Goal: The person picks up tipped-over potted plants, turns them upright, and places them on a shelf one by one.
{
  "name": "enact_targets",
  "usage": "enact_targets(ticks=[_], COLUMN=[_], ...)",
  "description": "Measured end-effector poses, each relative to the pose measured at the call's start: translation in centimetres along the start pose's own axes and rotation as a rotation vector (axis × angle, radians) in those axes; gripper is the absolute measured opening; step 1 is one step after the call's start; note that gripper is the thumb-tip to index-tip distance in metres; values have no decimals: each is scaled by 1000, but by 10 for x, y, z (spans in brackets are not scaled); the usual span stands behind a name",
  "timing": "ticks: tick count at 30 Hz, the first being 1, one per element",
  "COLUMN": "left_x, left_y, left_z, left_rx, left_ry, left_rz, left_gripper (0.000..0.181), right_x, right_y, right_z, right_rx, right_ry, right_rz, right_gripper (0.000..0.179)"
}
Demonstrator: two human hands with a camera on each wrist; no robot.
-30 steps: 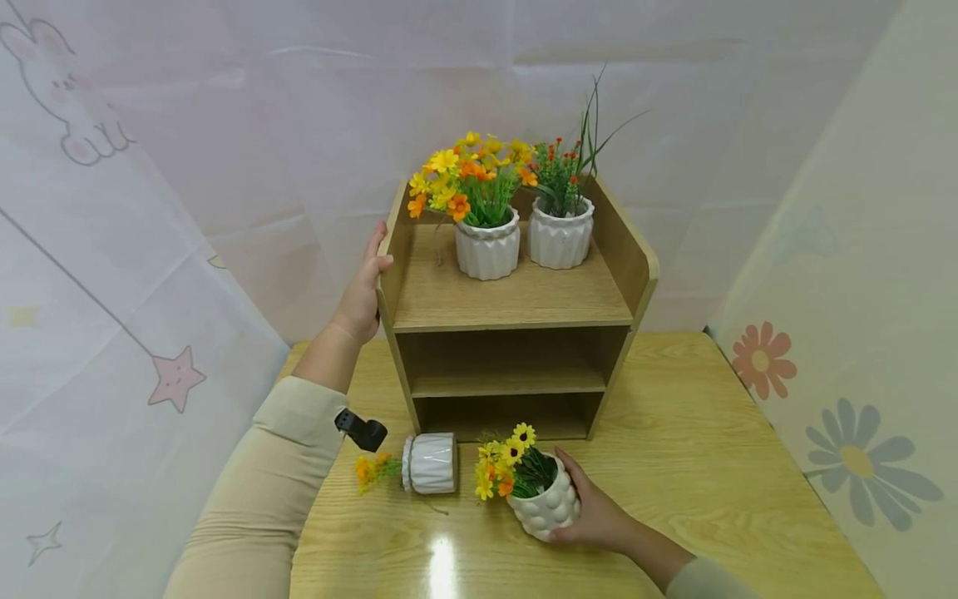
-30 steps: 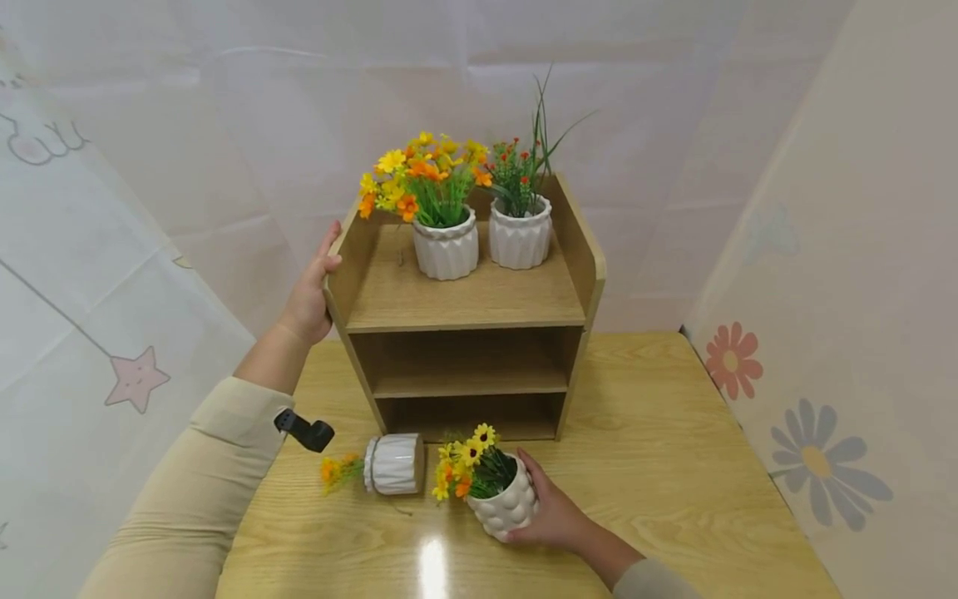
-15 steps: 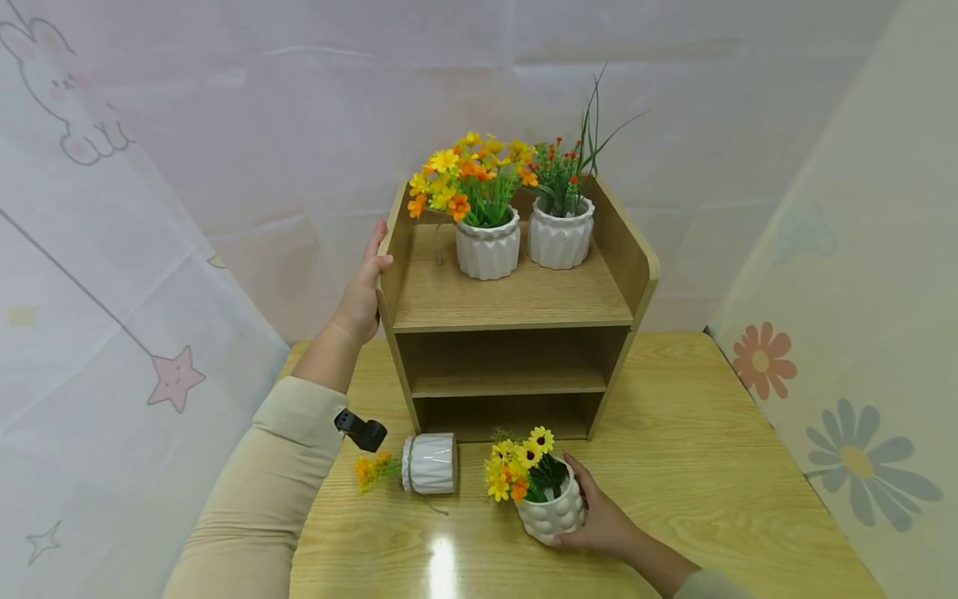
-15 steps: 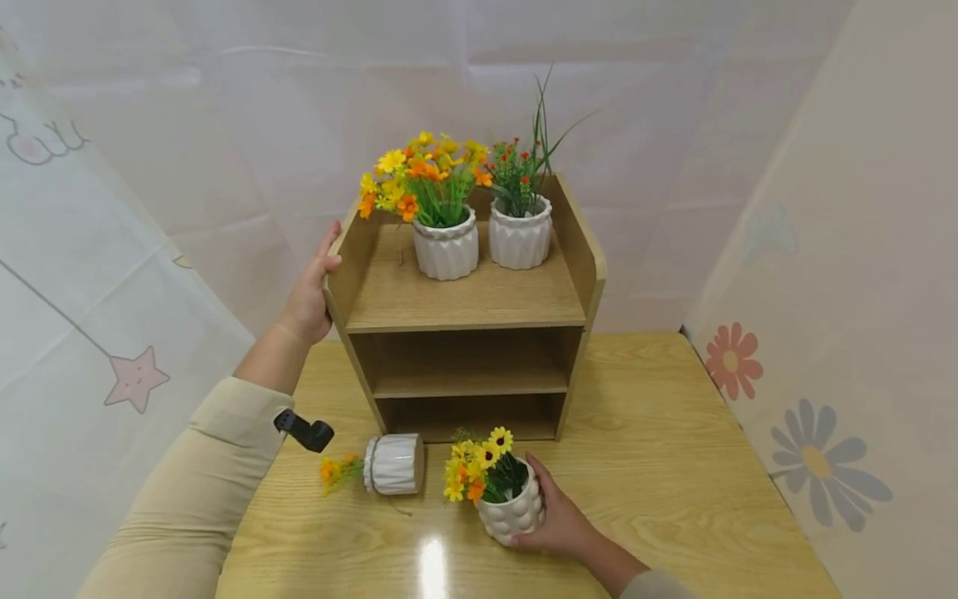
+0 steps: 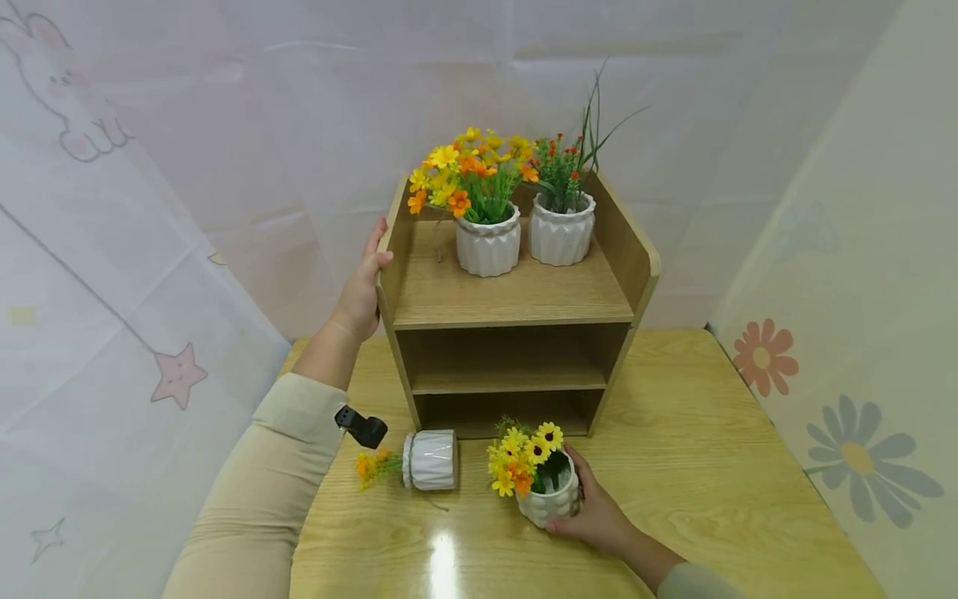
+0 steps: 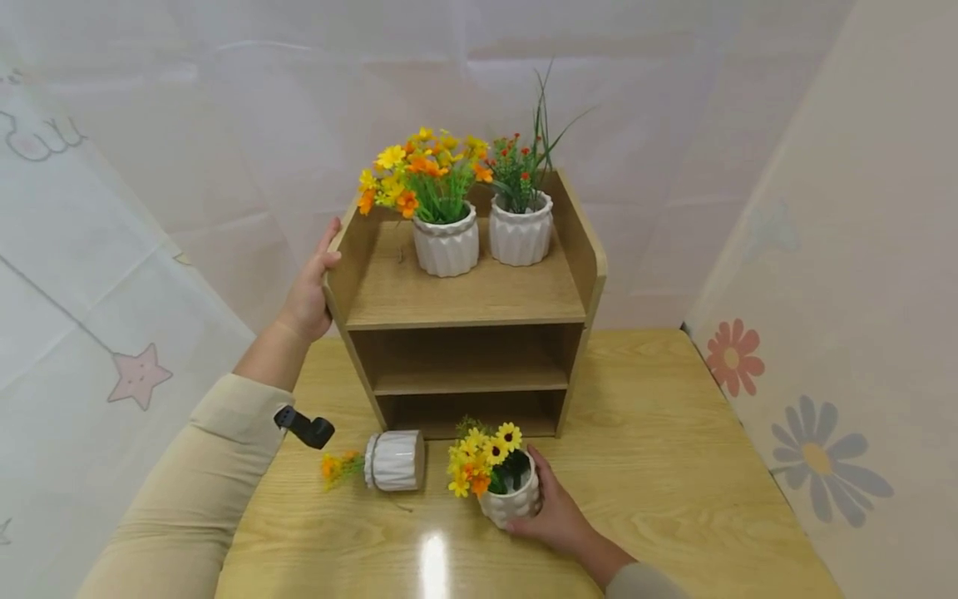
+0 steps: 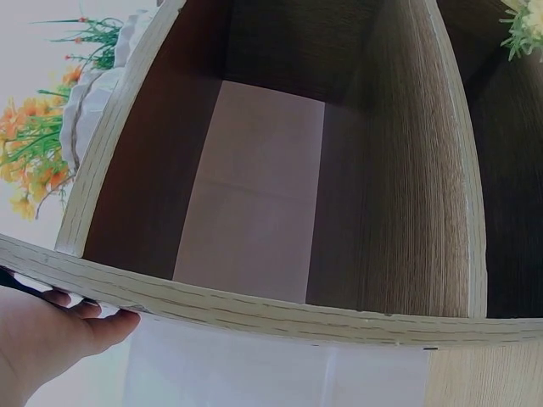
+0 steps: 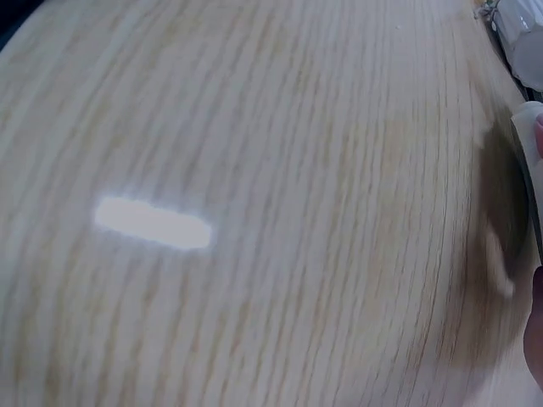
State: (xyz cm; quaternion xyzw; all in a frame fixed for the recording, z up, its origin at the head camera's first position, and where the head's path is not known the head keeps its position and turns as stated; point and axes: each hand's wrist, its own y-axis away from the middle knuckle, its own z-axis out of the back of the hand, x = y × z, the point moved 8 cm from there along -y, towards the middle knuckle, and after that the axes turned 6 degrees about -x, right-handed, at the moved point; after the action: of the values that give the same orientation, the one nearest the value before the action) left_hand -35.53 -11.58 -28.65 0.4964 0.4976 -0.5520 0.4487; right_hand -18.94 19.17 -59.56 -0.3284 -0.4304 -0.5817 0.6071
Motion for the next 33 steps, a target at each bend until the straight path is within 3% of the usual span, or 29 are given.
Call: enact_targets(ticks=[11, 33], left_x=[-1, -1], left_y=[0, 0], left_z=[-1, -1], left_rx=[6, 4], left_ry=[6, -2], left_rz=[2, -1], left_gripper=[71, 70], right_x=[2, 0], right_y=[-11, -11], right_z=[-6, -9], right_rx=[15, -15], right_ry=[-58, -16], right_rz=[-18, -20], right_gripper=[123, 120])
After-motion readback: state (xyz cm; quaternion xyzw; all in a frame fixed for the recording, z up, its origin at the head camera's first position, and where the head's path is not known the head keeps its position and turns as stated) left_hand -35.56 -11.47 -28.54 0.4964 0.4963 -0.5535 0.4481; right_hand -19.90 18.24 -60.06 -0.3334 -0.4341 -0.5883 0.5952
